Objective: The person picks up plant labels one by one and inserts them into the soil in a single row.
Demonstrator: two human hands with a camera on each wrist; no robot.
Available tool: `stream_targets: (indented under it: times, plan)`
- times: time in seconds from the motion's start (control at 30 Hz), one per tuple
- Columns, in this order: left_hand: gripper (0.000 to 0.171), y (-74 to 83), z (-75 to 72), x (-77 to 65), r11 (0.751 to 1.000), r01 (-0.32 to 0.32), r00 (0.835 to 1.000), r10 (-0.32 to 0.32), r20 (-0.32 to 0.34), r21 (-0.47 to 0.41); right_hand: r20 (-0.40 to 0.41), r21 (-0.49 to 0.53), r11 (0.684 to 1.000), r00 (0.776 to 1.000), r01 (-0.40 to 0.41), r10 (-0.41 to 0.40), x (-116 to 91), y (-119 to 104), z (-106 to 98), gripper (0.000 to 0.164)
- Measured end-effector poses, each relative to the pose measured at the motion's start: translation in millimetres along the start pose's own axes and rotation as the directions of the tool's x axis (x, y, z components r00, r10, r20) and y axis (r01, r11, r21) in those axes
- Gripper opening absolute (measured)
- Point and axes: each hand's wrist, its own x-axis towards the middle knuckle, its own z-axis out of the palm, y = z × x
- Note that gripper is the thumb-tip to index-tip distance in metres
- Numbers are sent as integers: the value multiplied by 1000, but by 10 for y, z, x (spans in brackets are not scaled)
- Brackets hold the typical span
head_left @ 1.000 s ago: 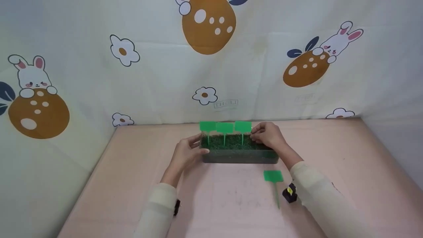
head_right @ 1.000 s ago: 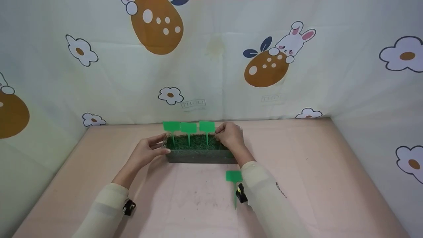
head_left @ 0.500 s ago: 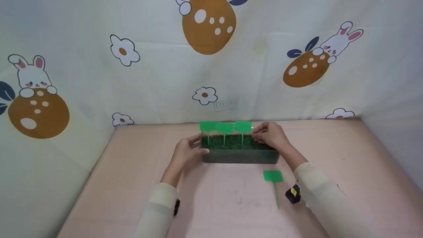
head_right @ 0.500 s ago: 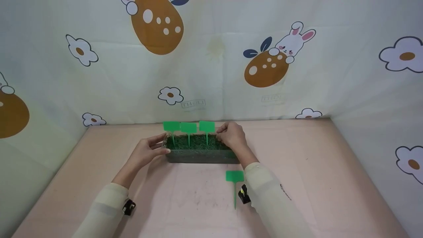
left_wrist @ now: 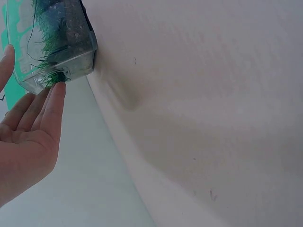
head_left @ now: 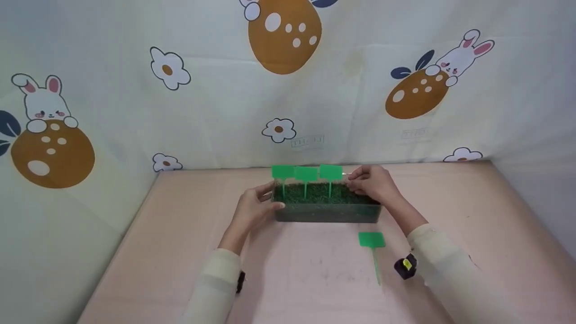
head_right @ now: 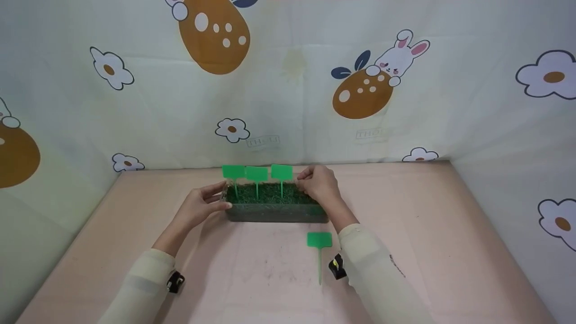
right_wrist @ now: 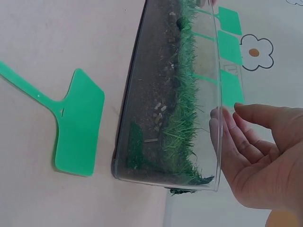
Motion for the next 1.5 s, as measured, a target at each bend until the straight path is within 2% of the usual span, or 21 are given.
stream_targets:
  times: [0.27,0.5,1.2,1.5]
  plan:
    - [68,-15,4,11,1000,2,1000,-2,-2,2,-9,0,1000,1000,22,-22,-61,-12,-32,16]
    - [69,-10,-4,8,1000,1,1000,-1,15,-12,0,45,998,999,41,-41,-112,-14,-56,16]
    - [68,-6,-3,4,1000,-4,1000,4,3,-16,20,46,995,996,84,-85,-330,-34,-131,23]
    - [70,-20,4,6,1000,-16,1000,16,4,13,19,39,992,993,118,-119,-415,26,-173,25]
